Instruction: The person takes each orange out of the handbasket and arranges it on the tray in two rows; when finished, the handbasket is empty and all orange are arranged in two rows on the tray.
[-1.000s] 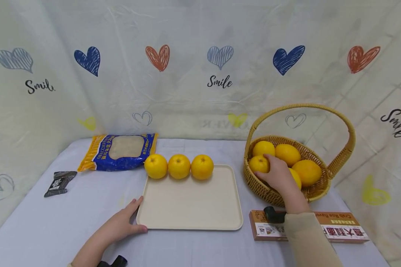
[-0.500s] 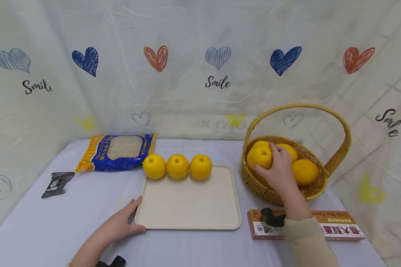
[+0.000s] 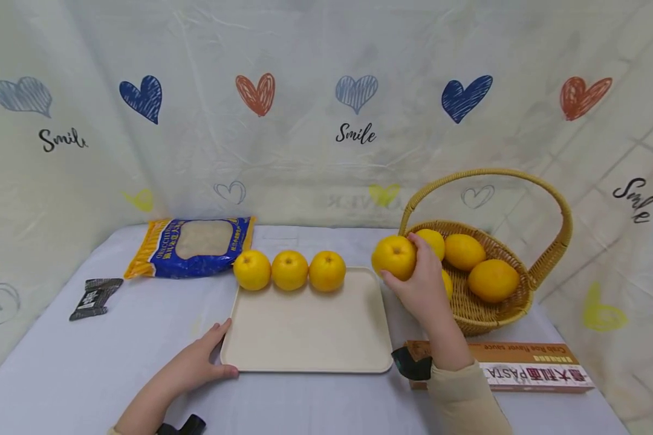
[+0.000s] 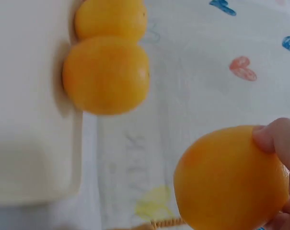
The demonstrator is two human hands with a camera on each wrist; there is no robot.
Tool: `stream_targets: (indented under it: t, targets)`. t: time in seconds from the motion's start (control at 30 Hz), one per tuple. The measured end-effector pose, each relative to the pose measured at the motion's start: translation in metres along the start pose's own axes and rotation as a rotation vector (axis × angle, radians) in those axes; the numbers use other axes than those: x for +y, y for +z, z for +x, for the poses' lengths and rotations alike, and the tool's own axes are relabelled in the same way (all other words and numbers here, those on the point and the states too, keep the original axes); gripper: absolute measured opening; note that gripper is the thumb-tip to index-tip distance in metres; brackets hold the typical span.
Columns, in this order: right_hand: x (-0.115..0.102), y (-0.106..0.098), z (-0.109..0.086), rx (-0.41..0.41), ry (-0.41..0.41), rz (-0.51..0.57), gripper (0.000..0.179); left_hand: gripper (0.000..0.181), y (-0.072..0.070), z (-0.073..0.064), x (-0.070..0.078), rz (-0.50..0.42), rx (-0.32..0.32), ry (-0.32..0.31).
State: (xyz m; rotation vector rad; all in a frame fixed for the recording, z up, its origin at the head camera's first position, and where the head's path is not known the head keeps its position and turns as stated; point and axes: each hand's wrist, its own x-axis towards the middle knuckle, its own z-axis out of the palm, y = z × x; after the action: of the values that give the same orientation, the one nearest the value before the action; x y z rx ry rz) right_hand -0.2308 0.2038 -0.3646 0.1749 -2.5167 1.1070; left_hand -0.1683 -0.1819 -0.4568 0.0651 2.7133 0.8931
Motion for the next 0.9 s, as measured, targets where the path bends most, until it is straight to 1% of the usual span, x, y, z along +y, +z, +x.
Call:
stream_targets:
  t: [0.17, 0.27, 0.3, 0.37, 0.43, 0.53, 0.63, 0.7, 0.83, 0.9]
  targets:
    - [-0.012, 0.022, -0.004, -0.005, 0.180, 0.147, 0.080, 0.105, 0.000, 0.000, 0.001, -0.001, -0.004, 0.002]
    - [-0.017, 0.037, -0.005, 0.021, 0.262, 0.257, 0.079, 0.105, -0.001, -0.001, 0.002, 0.002, -0.001, 0.002]
    - [-0.019, 0.042, -0.005, 0.034, 0.274, 0.291, 0.078, 0.105, -0.001, -0.001, 0.002, 0.003, 0.000, 0.004]
    - [-0.019, 0.050, -0.004, 0.054, 0.294, 0.306, 0.078, 0.105, -0.001, -0.002, 0.003, 0.002, -0.002, 0.006]
    - [-0.017, 0.057, -0.004, 0.072, 0.302, 0.297, 0.079, 0.104, -0.002, -0.002, 0.004, -0.001, -0.006, 0.008]
    - [-0.012, 0.064, -0.003, 0.107, 0.299, 0.249, 0.078, 0.105, -0.001, -0.002, 0.006, -0.002, -0.012, 0.008]
    - [-0.005, 0.069, -0.002, 0.154, 0.291, 0.237, 0.077, 0.104, -0.002, -0.001, 0.006, 0.002, -0.006, 0.007]
    - [-0.001, 0.072, -0.002, 0.179, 0.284, 0.249, 0.078, 0.104, -0.001, -0.001, 0.005, 0.006, 0.002, 0.006]
    - [0.003, 0.078, -0.001, 0.194, 0.294, 0.284, 0.080, 0.105, -0.001, 0.000, 0.003, 0.002, 0.001, 0.003]
    - [0.004, 0.082, -0.002, 0.192, 0.312, 0.288, 0.079, 0.105, -0.001, 0.000, 0.002, 0.001, -0.004, -0.003]
